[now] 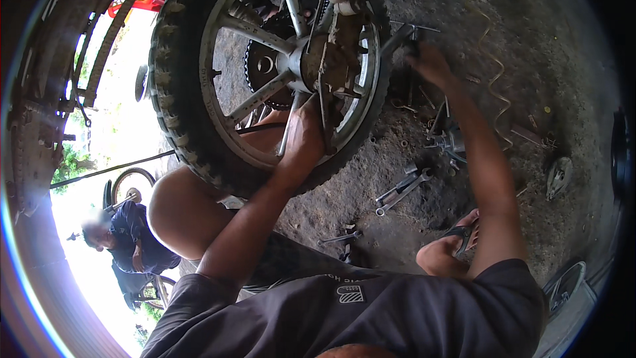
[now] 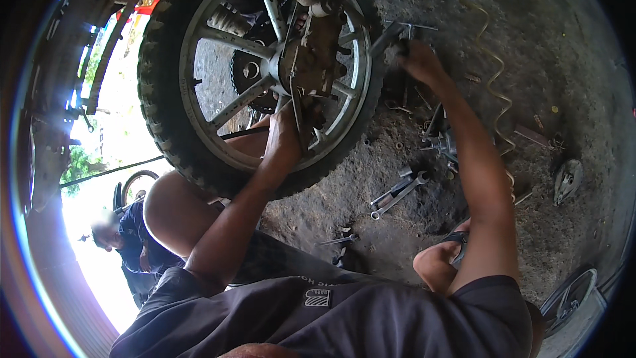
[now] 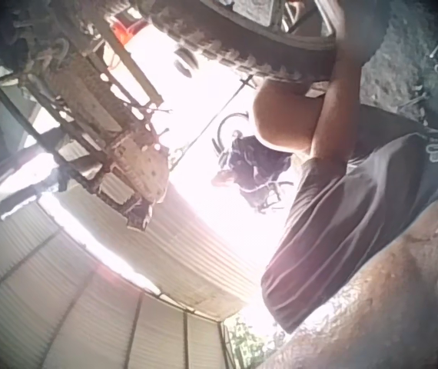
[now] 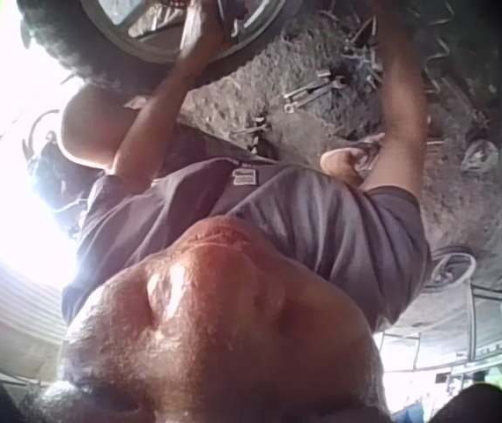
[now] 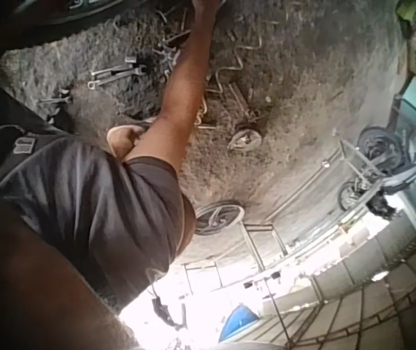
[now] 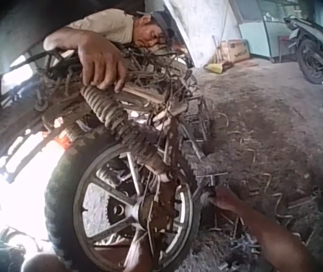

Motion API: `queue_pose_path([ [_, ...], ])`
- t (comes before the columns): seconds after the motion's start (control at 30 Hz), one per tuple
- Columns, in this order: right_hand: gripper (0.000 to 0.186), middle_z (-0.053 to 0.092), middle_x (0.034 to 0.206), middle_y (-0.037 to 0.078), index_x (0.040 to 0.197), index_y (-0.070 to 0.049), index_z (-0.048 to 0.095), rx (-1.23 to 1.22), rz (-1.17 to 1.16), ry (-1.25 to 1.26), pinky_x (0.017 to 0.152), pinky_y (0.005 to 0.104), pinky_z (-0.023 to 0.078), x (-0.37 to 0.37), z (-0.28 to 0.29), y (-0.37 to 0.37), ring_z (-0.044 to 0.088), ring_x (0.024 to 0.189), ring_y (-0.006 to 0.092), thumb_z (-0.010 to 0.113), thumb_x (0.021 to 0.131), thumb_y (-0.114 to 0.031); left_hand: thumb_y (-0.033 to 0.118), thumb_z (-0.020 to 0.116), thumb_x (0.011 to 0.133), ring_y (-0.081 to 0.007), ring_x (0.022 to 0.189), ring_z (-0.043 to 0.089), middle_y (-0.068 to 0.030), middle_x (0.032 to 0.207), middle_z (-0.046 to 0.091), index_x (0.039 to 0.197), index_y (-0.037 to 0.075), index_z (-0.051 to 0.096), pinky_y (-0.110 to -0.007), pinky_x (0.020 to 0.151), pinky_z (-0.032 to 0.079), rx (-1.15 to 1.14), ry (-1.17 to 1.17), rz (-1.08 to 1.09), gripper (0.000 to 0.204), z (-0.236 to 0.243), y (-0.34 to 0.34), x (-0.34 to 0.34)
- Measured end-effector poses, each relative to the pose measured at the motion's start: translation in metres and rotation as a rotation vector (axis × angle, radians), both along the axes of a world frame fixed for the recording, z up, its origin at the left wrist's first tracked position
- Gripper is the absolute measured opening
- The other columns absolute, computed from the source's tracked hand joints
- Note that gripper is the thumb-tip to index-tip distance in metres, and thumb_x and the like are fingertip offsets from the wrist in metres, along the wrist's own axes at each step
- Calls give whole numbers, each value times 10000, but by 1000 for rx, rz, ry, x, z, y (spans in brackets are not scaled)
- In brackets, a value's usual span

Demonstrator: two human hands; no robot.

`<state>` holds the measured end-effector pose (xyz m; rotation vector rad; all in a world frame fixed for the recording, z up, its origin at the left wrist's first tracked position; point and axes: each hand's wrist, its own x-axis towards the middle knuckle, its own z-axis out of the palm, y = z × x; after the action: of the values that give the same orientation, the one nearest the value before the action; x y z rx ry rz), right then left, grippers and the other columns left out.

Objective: Repairing or adjusting the rear wheel and chain assembly of a motorcycle.

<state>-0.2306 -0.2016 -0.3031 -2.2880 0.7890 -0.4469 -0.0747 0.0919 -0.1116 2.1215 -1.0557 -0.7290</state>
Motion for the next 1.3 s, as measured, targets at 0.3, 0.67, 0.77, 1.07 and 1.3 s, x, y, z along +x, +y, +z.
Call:
queue_pose_path([
  [0.3, 407, 678, 964, 252, 1074, 57, 607, 123, 188, 59, 799, 447, 539, 57, 2, 38, 686, 915, 374, 709, 845, -264, 156, 623, 952, -162, 593, 595, -100, 686, 641, 992, -1, 652, -340, 547, 468, -115, -285, -129, 164, -15, 12, 17],
  [0.67, 291, 684, 855, 164, 1047, 10, 636, -14, 99, 8, 788, 459, 518, 39, 17, 19, 667, 857, 323, 656, 844, -198, 96, 531, 884, -344, 690, 679, -177, 731, 673, 905, -4, 644, -427, 630, 508, -161, -271, -82, 152, -14, 10, 15],
  [0.77, 332, 681, 909, 225, 1055, 6, 643, 354, -226, -325, 813, 460, 515, 37, 2, 16, 665, 918, 367, 661, 816, -224, 210, 625, 937, -245, 615, 653, -140, 691, 664, 1041, 3, 652, -376, 572, 495, -124, -285, -135, 233, -18, 9, 20],
  [1.07, 308, 693, 990, 263, 1023, 23, 672, 440, 44, -3, 827, 465, 530, 53, 33, 81, 679, 986, 391, 688, 843, -226, 253, 522, 985, -295, 647, 650, -162, 724, 658, 984, 11, 659, -406, 595, 486, -101, -68, 41, 278, -5, 17, 24],
  [1.3, 407, 687, 941, 271, 1082, 71, 642, 816, -135, -105, 839, 447, 539, 30, 39, 93, 680, 938, 400, 683, 837, -251, 275, 490, 1011, -396, 642, 612, -214, 712, 629, 908, -11, 625, -465, 600, 451, -61, -182, 51, 333, 0, 11, 18],
])
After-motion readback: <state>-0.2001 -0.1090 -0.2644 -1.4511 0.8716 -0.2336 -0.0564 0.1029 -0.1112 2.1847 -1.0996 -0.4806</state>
